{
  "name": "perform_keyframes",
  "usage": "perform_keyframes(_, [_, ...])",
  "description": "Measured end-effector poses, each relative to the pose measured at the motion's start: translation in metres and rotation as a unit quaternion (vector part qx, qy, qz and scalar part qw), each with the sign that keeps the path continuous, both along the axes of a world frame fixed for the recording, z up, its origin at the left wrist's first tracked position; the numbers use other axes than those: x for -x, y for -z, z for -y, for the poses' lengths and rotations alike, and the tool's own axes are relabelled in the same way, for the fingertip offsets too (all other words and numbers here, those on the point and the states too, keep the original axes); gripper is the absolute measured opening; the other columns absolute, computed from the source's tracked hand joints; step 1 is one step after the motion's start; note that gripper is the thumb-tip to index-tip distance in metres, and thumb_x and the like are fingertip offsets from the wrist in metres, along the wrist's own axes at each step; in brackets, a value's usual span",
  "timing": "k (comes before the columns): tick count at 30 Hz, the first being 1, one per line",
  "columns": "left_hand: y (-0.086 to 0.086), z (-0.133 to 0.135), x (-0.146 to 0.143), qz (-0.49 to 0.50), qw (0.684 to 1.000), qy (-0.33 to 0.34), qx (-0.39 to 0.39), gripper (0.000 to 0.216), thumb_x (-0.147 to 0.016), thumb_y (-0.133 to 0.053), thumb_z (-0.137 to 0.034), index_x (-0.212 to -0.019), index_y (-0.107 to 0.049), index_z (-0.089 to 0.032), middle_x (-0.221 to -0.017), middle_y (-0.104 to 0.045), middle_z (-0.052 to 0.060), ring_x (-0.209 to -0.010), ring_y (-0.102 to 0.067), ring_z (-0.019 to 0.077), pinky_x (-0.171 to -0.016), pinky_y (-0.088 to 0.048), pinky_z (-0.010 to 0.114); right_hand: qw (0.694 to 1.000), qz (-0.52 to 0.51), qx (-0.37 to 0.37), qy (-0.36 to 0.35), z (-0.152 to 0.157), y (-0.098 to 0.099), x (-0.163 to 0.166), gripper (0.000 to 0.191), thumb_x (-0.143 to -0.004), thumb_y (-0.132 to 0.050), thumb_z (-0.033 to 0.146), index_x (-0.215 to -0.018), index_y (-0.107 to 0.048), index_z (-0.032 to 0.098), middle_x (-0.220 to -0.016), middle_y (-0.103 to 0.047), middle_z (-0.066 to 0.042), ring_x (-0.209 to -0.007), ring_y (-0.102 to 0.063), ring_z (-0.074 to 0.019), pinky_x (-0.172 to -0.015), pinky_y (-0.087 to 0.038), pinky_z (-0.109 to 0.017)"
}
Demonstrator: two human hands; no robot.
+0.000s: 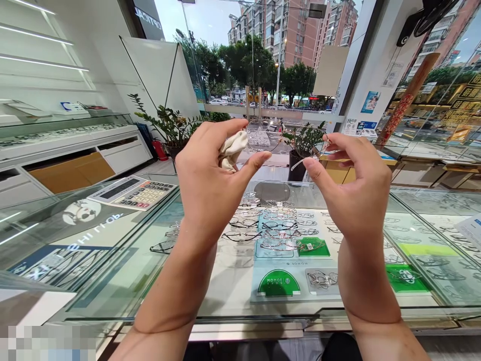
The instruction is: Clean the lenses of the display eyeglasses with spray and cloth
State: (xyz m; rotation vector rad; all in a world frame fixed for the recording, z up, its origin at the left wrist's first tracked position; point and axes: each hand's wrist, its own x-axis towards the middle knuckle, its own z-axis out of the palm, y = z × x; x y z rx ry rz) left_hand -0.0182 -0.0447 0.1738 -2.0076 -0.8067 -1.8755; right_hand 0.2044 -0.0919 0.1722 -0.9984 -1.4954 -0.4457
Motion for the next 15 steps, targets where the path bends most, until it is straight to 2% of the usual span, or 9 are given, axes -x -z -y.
perform_keyframes(7, [0.0009, -0.0004, -0.0003, 0.006, 1.000, 0.016, -0.001, 0.058, -0.082, -0.076, -0.073, -0.125, -0.072, -0.033, -0.116, -0.076, 0.004, -0.109, -0.070, 0.0351, -0.091, -0.058, 0.056, 1.000, 0.006, -0.002, 0.000, 0.0000, 0.0007, -0.0006, 0.035, -0.089, -0.082, 0.035, -0.121, -0.073, 0.023, -0.111, -0.075, -0.007, -0.095, -0.073, -0.0258, -0.086, -0.063, -0.048])
perform_keyframes(15, [0.0019, -0.0034, -0.0051, 0.018, 1.000, 0.001, 0.015, 0.050, -0.083, -0.080, -0.066, -0.122, -0.071, -0.035, -0.119, -0.076, 0.003, -0.110, -0.072, 0.0341, -0.096, -0.059, 0.057, 0.999, 0.022, -0.023, 0.018, -0.0029, 0.0049, -0.0025, 0.034, -0.097, -0.071, 0.045, -0.129, -0.067, 0.036, -0.122, -0.072, -0.007, -0.103, -0.073, -0.0301, -0.090, -0.065, -0.053])
